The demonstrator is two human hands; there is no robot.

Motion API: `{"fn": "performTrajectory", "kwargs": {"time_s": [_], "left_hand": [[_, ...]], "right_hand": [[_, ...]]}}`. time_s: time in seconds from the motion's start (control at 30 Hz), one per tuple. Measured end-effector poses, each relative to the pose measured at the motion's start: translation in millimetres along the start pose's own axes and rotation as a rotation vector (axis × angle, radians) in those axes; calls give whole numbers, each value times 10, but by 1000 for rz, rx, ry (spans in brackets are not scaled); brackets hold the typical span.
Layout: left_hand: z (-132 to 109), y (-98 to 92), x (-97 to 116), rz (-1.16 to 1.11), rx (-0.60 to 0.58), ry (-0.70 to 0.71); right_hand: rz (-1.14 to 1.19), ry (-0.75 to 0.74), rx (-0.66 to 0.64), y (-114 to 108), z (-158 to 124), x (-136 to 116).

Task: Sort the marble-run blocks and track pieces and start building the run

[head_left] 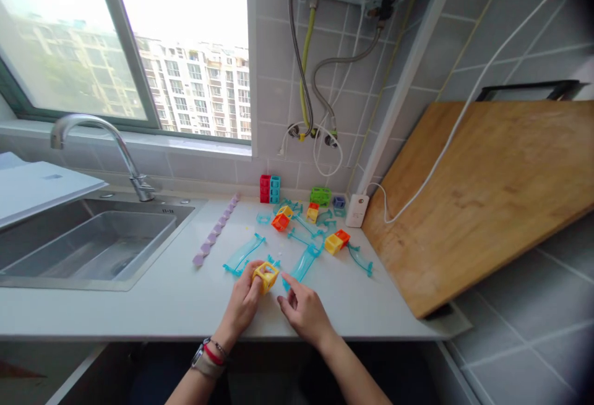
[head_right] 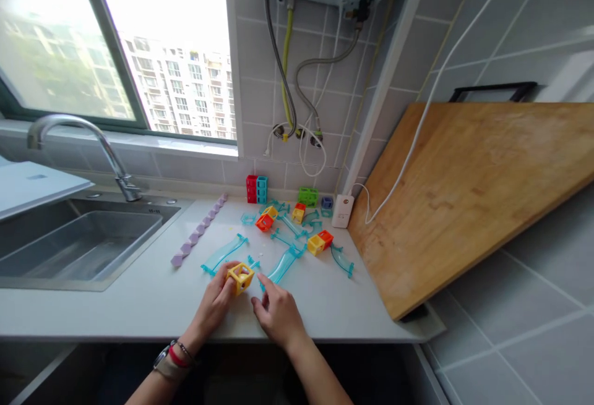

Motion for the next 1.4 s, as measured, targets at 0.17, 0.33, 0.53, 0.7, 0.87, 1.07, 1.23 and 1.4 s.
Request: {"fn": "performTrajectory", "kwargs": {"time_s": [0.17,0.33,0.53,0.7,0.87,1.07,1.23,1.4], "left_hand": [[30,-29,-57,-229,25,-1],[62,-1,-118,-228,-38,-1],[48,116,-27,-88,-201,35],[18,220,64,47,-324,47],[14,220,90,155,-317,54],[0,232,132,262,-302,71],[-2,243,140,334,-304,84],[-12,251,103,377,-325,86]], "right_hand": [[64,2,19,-31,0,10],[106,-16,12,-56,-15,-13],[225,-52,-86,-55,-39,-21],[300,-55,-45,-97,-51,-58],[351,-60,22,-107,-45,-69],[674,-77,104,-82,23,127],[779,-83,141,-90,69,249],[834,-34,145,-106,71,297]]}}
Point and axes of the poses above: each hand's wrist, its own z-axis towards the middle knuckle, its own y-axis out of the palm, x = y × z, the point moved 5 cm from there along z, towards the middle knuckle, and after that the axes turned 15 degrees about -x, right-handed, at the moved point
